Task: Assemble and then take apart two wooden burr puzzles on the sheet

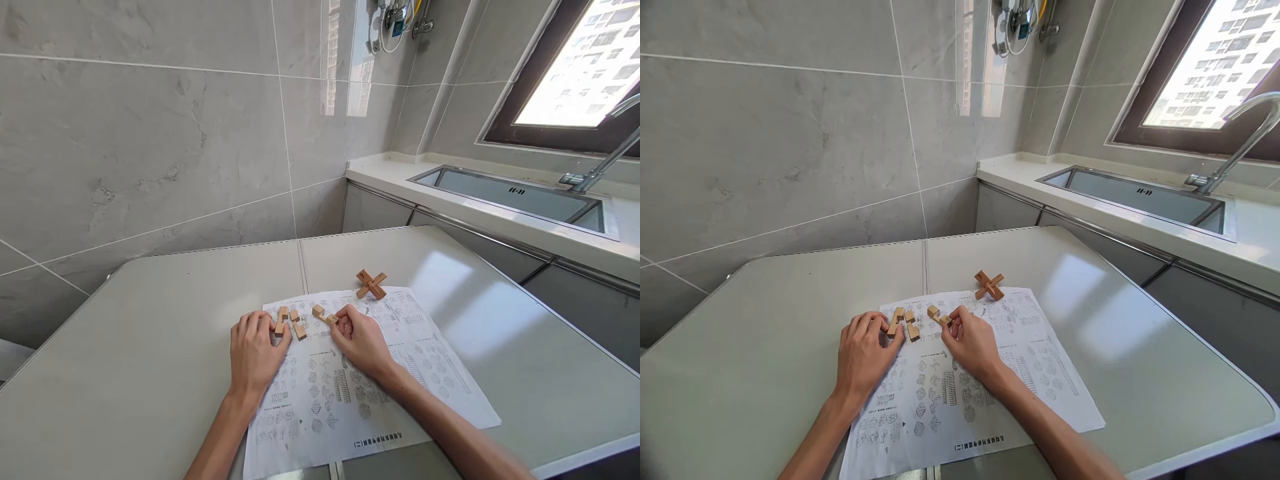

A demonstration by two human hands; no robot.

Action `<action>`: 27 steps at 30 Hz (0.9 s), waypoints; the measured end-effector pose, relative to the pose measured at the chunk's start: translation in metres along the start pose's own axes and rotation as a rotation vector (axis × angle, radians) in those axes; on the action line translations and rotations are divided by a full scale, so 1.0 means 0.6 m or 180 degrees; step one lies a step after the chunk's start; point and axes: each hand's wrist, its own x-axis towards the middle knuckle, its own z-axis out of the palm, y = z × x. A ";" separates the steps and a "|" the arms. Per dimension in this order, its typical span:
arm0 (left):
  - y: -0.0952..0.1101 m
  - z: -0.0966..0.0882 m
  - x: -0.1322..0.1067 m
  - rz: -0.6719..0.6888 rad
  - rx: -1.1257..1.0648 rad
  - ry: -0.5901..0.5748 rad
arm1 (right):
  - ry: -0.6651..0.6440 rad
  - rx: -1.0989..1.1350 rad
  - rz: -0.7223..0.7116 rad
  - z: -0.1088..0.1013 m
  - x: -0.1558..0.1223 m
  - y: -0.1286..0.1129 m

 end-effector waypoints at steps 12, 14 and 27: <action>0.024 -0.008 -0.002 0.0250 -0.0519 -0.0519 | 0.0033 -0.0415 -0.0206 0.007 -0.003 0.012; 0.023 -0.004 -0.004 0.0233 -0.0691 -0.0624 | 0.0011 -0.0439 -0.0231 0.008 -0.004 0.015; 0.008 0.016 -0.008 0.0298 -0.1258 -0.1119 | -0.0330 -0.0594 -0.0524 0.012 -0.010 0.025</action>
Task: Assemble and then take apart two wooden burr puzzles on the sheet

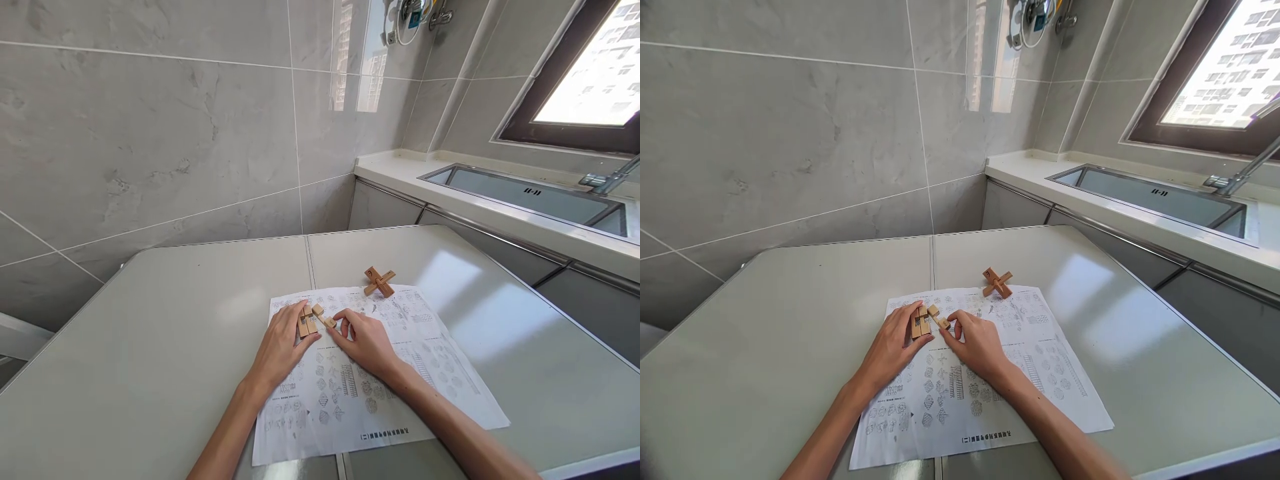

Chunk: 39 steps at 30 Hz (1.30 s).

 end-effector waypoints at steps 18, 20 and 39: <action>0.004 -0.012 0.005 -0.0198 0.0226 0.0039 | -0.0283 0.0036 -0.0487 -0.003 -0.002 -0.001; -0.006 -0.014 0.007 -0.0369 0.0300 0.0230 | -0.0295 0.0046 -0.0485 -0.004 -0.003 -0.001; 0.015 -0.021 0.005 0.0093 0.0707 0.0829 | -0.0294 0.0364 -0.0355 -0.008 0.005 -0.006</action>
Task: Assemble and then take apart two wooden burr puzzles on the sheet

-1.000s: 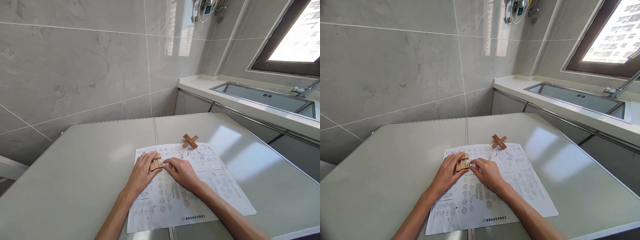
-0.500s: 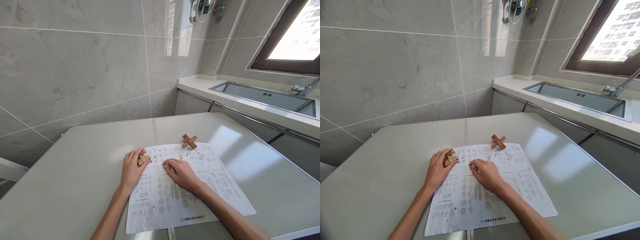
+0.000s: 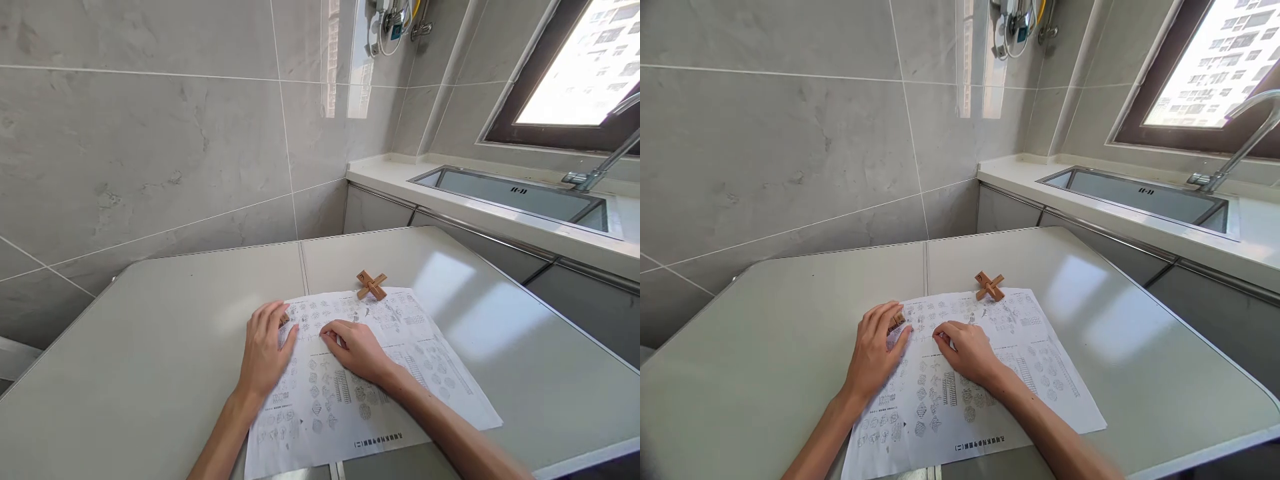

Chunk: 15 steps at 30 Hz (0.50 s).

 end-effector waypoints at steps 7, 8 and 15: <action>0.045 0.005 -0.021 0.0849 -0.0234 -0.0697 | 0.0076 0.0398 0.0213 -0.002 0.003 -0.004; 0.047 0.009 -0.025 0.0907 -0.0226 -0.0730 | 0.0100 0.0510 0.0267 -0.003 0.004 -0.004; 0.050 0.026 -0.035 0.1058 -0.0139 -0.0811 | 0.0422 0.1844 0.0912 -0.011 0.017 0.002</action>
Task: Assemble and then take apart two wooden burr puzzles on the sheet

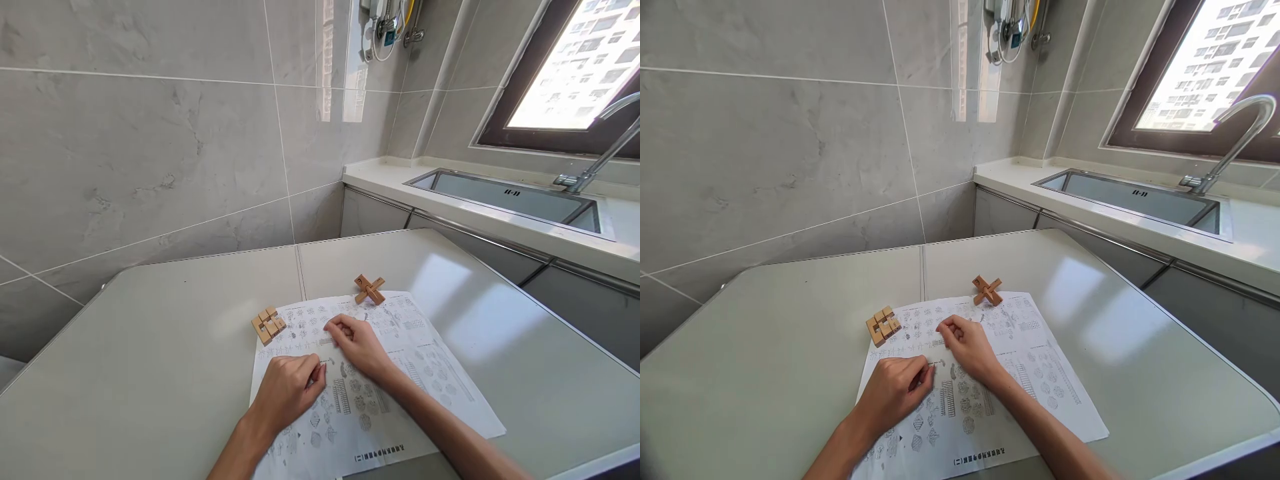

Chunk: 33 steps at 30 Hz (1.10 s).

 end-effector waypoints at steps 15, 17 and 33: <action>0.007 -0.003 0.004 -0.0074 -0.0071 -0.0174 | 0.0488 0.2755 0.0583 -0.068 0.040 0.020; 0.007 -0.003 0.003 -0.0097 -0.0108 -0.0183 | 0.0471 0.2791 0.0590 -0.070 0.041 0.022; 0.009 -0.016 0.011 -0.1201 -0.0569 0.0610 | -0.0464 0.1064 0.0673 -0.023 0.006 -0.010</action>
